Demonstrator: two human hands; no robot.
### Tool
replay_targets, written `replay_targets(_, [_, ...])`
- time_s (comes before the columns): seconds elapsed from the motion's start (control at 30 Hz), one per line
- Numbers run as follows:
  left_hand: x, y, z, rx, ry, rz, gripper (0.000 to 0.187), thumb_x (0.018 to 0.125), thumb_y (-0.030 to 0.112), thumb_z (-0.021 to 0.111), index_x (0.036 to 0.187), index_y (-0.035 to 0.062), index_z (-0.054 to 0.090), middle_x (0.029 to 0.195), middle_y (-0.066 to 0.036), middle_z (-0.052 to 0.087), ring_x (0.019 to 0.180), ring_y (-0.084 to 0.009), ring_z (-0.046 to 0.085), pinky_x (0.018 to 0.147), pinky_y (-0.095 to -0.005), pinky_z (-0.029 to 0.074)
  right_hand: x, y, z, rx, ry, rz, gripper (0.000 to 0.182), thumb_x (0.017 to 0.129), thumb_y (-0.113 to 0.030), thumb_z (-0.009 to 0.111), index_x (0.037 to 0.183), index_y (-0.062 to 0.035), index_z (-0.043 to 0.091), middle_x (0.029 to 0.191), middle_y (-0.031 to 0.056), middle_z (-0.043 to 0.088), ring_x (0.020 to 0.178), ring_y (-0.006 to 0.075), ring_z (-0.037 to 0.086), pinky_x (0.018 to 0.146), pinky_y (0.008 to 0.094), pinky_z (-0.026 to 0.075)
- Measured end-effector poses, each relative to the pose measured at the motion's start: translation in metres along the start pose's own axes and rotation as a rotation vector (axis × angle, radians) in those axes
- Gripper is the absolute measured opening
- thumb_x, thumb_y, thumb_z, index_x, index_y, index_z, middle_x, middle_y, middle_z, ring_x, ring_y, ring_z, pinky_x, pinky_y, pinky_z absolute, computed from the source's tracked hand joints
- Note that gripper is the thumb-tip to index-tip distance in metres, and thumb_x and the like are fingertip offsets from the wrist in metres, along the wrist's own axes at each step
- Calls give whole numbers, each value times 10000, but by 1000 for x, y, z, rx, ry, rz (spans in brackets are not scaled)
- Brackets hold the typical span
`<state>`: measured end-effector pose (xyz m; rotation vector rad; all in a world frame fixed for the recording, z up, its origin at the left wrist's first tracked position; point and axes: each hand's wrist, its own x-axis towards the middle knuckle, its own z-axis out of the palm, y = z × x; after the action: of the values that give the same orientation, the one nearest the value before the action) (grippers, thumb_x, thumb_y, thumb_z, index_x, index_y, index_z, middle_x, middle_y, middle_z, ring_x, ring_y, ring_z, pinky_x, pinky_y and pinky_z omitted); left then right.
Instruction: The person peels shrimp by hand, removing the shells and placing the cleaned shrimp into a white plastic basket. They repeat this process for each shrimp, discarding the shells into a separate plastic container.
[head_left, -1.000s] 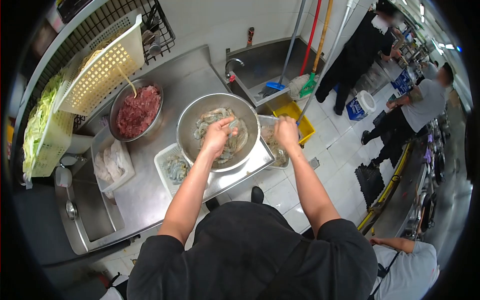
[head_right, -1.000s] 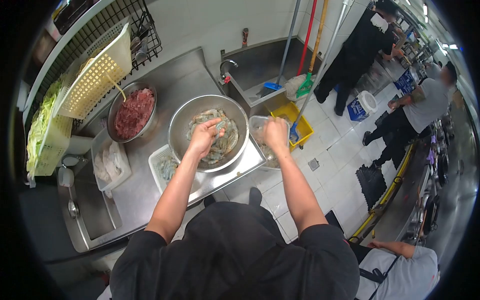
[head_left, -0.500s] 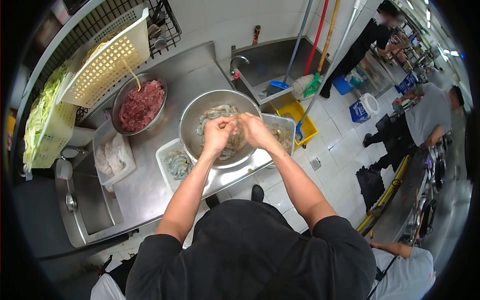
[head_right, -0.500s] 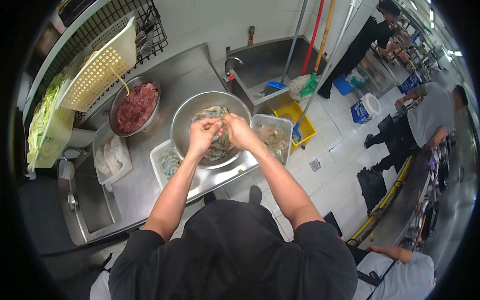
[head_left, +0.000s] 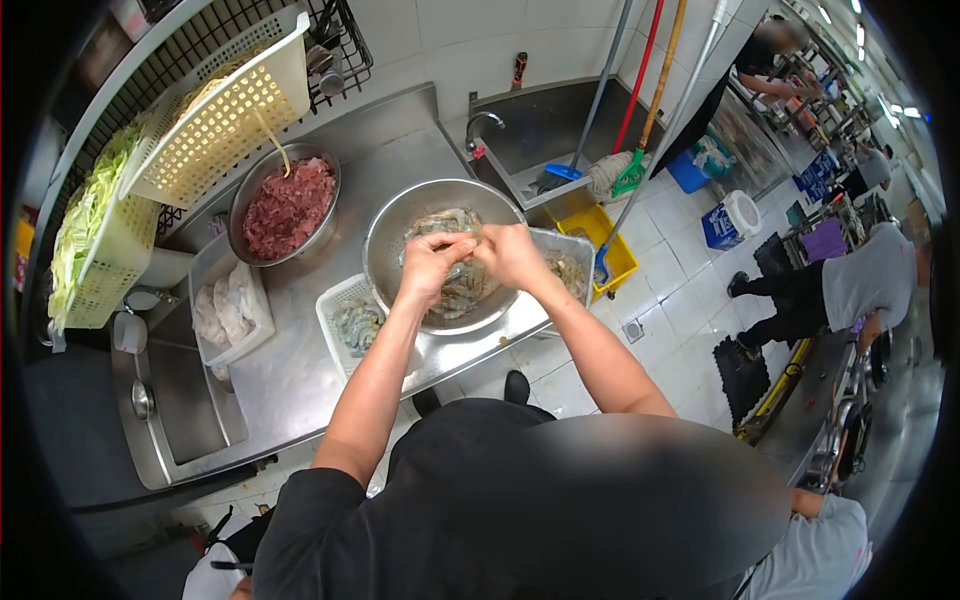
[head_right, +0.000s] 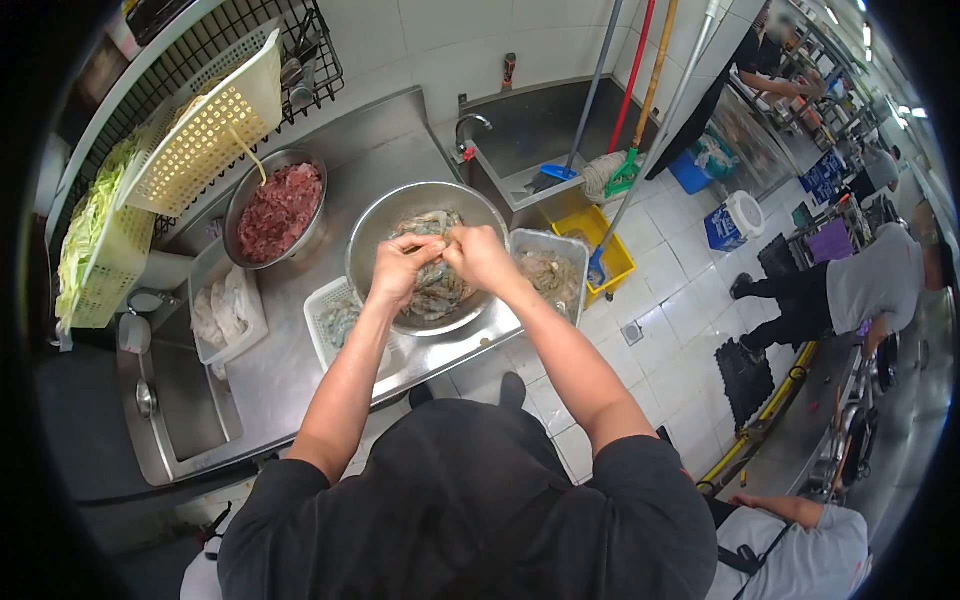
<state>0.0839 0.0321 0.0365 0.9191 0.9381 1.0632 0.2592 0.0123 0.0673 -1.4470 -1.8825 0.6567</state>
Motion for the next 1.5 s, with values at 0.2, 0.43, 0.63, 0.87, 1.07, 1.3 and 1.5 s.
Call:
replay_targets(0.2, [-3,4,-6,83,41,92,181,873,34,774,1019,-65,734,886,-118,742,740,-151,692,722,-265,559,-6,51,-20,45,303,100,164,853,-90,606,892,32,710,771,263,676,721,370,711,663,427,540])
replay_targets(0.43, [-47,25,-71,53,271,207,158,872,15,769,999,-50,703,883,-98,723,765,-148,691,739,-269,561,-24,157,-30,-476,208,344,401,875,-14,527,1264,16,616,1098,308,673,1014,467,654,920,491,525])
replay_targets(0.63, [-89,-21,-169,328,542,91,215,833,61,815,998,-25,707,912,-106,724,828,-175,686,770,-291,551,27,59,56,-252,-326,-62,361,866,-49,557,1209,1,655,1094,295,678,1027,462,654,935,485,520])
replay_targets(0.87, [-98,-26,-157,775,573,158,289,865,192,788,1047,-22,721,995,-130,728,914,-197,674,848,-327,522,40,49,140,-758,-719,-198,276,870,-93,542,1062,-27,729,1021,201,730,954,364,715,849,466,564])
replay_targets(1.07, [-66,-7,-97,890,309,428,242,921,137,689,1121,1,701,1043,-165,730,927,-274,711,850,-355,540,54,30,76,18,-375,62,243,909,-197,659,1023,14,695,839,140,715,772,223,706,701,378,575])
replay_targets(1.3, [-35,23,-27,866,11,531,284,951,99,623,1217,0,638,1038,-189,732,891,-330,725,817,-371,551,29,12,18,1185,-378,359,216,939,-173,741,1046,-4,659,879,129,715,708,170,684,568,274,526])
replay_targets(1.5, [-21,41,5,722,-210,377,259,1010,132,553,1230,14,622,892,-158,719,828,-228,718,765,-376,540,5,-11,-44,89,-304,-27,304,928,-192,713,1050,74,630,781,174,702,699,255,696,624,389,532])
